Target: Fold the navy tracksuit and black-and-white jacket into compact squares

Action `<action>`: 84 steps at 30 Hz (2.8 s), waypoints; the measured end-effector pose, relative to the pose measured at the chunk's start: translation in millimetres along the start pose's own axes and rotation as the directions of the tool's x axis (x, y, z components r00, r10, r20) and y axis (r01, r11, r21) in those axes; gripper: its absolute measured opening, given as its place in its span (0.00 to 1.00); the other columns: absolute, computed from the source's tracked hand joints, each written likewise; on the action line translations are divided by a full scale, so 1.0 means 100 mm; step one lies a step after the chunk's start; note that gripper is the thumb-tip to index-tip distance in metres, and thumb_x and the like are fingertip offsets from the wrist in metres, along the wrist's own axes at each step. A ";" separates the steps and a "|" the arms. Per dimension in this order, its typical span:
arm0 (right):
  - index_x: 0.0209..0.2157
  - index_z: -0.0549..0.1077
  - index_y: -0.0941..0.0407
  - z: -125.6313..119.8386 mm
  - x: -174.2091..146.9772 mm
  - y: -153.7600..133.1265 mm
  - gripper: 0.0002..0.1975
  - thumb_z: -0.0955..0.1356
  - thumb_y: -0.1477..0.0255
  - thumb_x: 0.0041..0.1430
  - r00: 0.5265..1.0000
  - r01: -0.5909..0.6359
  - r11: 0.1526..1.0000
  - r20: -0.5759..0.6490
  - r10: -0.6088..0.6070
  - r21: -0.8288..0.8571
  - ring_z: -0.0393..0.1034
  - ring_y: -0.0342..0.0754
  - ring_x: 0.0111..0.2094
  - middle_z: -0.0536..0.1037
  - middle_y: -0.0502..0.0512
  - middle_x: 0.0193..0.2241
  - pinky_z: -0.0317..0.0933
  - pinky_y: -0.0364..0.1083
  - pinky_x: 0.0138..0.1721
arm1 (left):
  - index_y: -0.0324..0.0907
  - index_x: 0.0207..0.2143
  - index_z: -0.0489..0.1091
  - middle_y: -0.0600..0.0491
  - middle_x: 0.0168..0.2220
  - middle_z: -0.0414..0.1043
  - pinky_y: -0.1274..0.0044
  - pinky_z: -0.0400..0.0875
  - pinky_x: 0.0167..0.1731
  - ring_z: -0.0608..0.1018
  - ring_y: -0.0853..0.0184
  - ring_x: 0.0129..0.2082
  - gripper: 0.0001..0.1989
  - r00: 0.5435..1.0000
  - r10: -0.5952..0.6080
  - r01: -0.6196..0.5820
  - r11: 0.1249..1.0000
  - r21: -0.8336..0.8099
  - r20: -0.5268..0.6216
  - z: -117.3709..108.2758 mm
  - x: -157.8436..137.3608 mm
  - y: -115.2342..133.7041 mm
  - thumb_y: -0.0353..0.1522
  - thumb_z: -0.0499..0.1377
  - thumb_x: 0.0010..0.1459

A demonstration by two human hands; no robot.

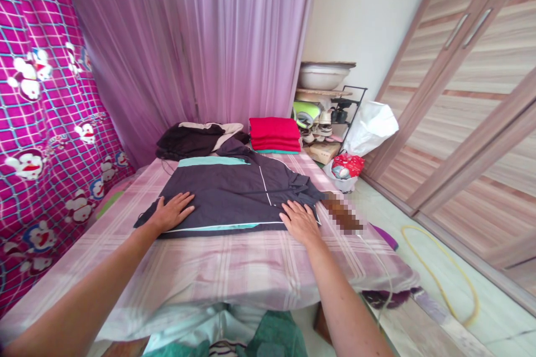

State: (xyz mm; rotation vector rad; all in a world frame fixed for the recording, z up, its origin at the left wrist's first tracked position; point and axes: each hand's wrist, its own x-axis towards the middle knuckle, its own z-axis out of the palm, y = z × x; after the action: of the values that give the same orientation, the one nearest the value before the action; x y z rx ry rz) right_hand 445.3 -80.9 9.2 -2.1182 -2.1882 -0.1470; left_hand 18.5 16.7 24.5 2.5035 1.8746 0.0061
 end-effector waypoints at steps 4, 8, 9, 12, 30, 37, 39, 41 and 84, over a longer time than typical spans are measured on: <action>0.62 0.66 0.52 -0.02 -0.01 -0.01 0.26 0.53 0.61 0.70 1.000 -0.005 1.000 -0.002 0.005 0.008 0.56 0.52 0.65 0.65 0.56 0.64 0.46 0.57 0.65 | 0.54 0.67 0.54 0.51 0.69 0.52 0.45 0.43 0.63 0.55 0.55 0.69 0.29 1.000 0.003 -0.003 1.000 0.001 -0.001 0.00 0.00 0.00 0.48 0.40 0.67; 0.63 0.66 0.53 -0.01 -0.01 -0.01 0.26 0.54 0.62 0.70 1.000 -0.003 1.000 -0.012 0.003 0.013 0.56 0.52 0.65 0.65 0.56 0.64 0.46 0.58 0.65 | 0.52 0.67 0.54 0.51 0.69 0.51 0.44 0.43 0.62 0.55 0.54 0.69 0.29 1.000 0.009 -0.009 1.000 0.001 -0.003 0.02 0.00 -0.01 0.48 0.40 0.67; 0.63 0.66 0.53 -0.01 0.00 -0.01 0.26 0.54 0.62 0.70 1.000 -0.001 1.000 -0.012 0.001 0.014 0.56 0.52 0.65 0.65 0.56 0.64 0.46 0.58 0.65 | 0.52 0.67 0.54 0.50 0.69 0.51 0.44 0.43 0.62 0.55 0.54 0.69 0.30 1.000 0.012 -0.012 1.000 -0.001 -0.004 0.02 0.01 -0.01 0.48 0.40 0.67; 0.63 0.65 0.54 0.00 -0.01 0.00 0.26 0.54 0.62 0.69 1.000 0.005 1.000 -0.008 -0.005 0.019 0.56 0.53 0.65 0.65 0.57 0.64 0.46 0.58 0.65 | 0.52 0.67 0.55 0.50 0.69 0.52 0.44 0.43 0.62 0.56 0.54 0.69 0.30 1.000 0.023 -0.023 1.000 -0.006 -0.017 0.05 0.02 -0.04 0.48 0.40 0.67; 0.68 0.54 0.50 -0.27 0.39 -0.94 0.29 0.51 0.58 0.70 0.983 0.181 0.967 -0.045 -0.176 0.182 0.46 0.52 0.69 0.53 0.57 0.69 0.32 0.62 0.67 | 0.53 0.67 0.56 0.51 0.69 0.54 0.55 0.46 0.65 0.57 0.57 0.68 0.29 0.998 0.026 -0.024 0.999 0.025 -0.056 0.07 0.01 -0.04 0.48 0.43 0.66; 0.68 0.54 0.50 -0.15 0.35 -0.64 0.31 0.49 0.55 0.69 0.965 0.128 0.976 0.205 -0.163 0.173 0.43 0.53 0.70 0.51 0.57 0.70 0.32 0.64 0.67 | 0.51 0.67 0.56 0.50 0.69 0.54 0.54 0.46 0.65 0.57 0.56 0.68 0.29 0.998 0.038 -0.037 0.999 0.016 -0.055 0.07 0.00 -0.03 0.48 0.42 0.67; 0.68 0.53 0.50 -0.10 0.31 -0.44 0.31 0.50 0.55 0.69 0.973 0.102 0.985 0.193 -0.128 0.139 0.43 0.53 0.70 0.51 0.57 0.70 0.33 0.64 0.67 | 0.52 0.67 0.56 0.51 0.69 0.54 0.55 0.45 0.65 0.57 0.56 0.68 0.29 0.998 0.030 -0.029 0.999 0.012 -0.053 0.07 0.00 -0.03 0.48 0.43 0.66; 0.68 0.54 0.49 -0.06 0.27 -0.23 0.31 0.50 0.55 0.69 0.979 0.076 0.992 0.184 -0.093 0.099 0.44 0.53 0.69 0.52 0.57 0.69 0.34 0.63 0.66 | 0.51 0.67 0.56 0.51 0.69 0.53 0.55 0.45 0.65 0.56 0.56 0.69 0.30 0.999 0.024 -0.024 1.000 0.006 -0.042 0.06 0.00 -0.02 0.49 0.43 0.66; 0.67 0.58 0.51 -0.18 0.49 -0.94 0.28 0.50 0.59 0.71 0.958 0.220 0.949 0.135 -0.254 0.226 0.47 0.52 0.68 0.55 0.56 0.68 0.37 0.63 0.66 | 0.52 0.68 0.52 0.49 0.71 0.47 0.48 0.42 0.64 0.49 0.54 0.70 0.34 0.984 0.176 -0.176 0.978 -0.107 -0.013 0.08 0.33 1.38 0.53 0.38 0.65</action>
State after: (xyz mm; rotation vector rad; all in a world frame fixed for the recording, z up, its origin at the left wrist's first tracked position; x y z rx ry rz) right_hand 349.6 -37.8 33.1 -1.8085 -2.4237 0.2390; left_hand 160.4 9.9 18.0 2.5865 1.6005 0.1113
